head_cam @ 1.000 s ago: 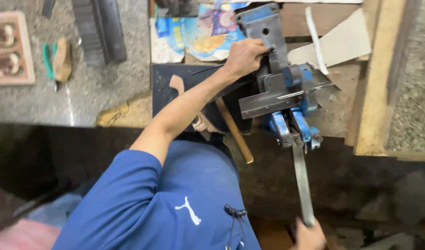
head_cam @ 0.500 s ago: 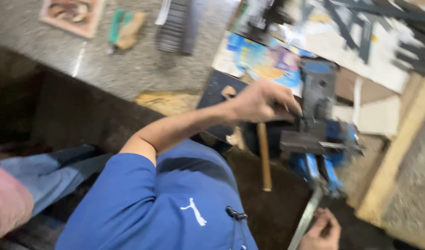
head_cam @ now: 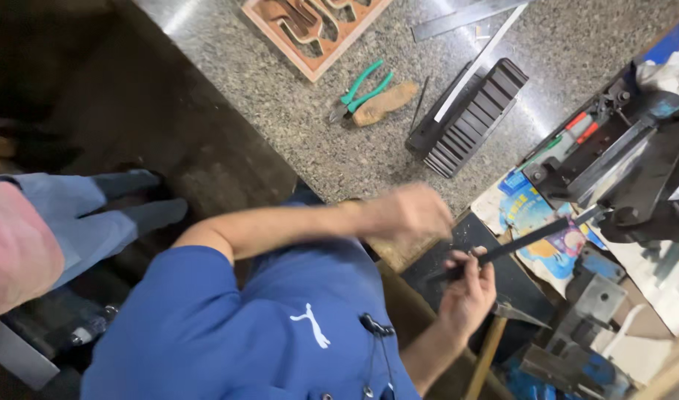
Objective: The person works at a workshop bench with small leather pieces. They hold and turn a leather piece, hammer it on a board, pick pieces out of a wooden form, cut and trim a leather piece with a blade, and operate a blue lever press machine to cut or press leather pieces, handling the cut pieces afterward.
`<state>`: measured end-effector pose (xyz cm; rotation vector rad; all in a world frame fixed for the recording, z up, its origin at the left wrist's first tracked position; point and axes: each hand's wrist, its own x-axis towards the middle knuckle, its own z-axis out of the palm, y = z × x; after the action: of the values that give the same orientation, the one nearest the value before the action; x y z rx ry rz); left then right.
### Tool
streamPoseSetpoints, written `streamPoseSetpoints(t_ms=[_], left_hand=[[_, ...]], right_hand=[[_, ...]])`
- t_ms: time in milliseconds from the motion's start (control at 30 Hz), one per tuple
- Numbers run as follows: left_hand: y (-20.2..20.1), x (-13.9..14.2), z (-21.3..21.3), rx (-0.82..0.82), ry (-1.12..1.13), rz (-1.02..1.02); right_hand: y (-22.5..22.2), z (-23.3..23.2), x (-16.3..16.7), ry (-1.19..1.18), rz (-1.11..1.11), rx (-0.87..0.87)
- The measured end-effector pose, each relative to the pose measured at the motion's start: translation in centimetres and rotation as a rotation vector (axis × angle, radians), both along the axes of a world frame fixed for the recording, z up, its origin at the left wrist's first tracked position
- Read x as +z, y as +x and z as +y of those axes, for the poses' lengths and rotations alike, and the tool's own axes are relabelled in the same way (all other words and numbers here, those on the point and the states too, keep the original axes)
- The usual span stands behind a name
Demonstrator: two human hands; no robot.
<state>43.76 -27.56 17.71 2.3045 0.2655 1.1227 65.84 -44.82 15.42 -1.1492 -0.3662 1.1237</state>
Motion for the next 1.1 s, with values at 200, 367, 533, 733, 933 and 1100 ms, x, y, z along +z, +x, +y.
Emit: streamPoseSetpoints(t_ms=[200, 367, 533, 733, 933, 1100], left_hand=[[-5.2, -3.2, 18.6, 0.584, -0.332, 0.213], [-0.4, -3.4, 29.1, 0.859, -0.078, 0.368], [3.4, -2.7, 32.8, 1.021, -0.165, 0.558], [3.6, -2.7, 33.8, 0.879, -0.350, 0.585], [-2.5, -2.7, 29.1, 0.211, -0.744, 0.220], [-8.9, -3.6, 21.2, -0.342, -1.310, -0.147]], right_hand=[[-6.3, 5.3, 1.5, -0.058, -0.182, -0.029], [-9.0, 8.5, 2.8, -0.153, -0.216, -0.027], [-9.7, 11.0, 3.3, -0.056, -0.317, -0.048], [-7.3, 11.7, 3.5, -0.131, -0.307, -0.065], [-4.2, 14.6, 5.4, -0.150, -0.428, 0.077], [-0.1, 20.8, 5.6, -0.118, -0.580, 0.301]])
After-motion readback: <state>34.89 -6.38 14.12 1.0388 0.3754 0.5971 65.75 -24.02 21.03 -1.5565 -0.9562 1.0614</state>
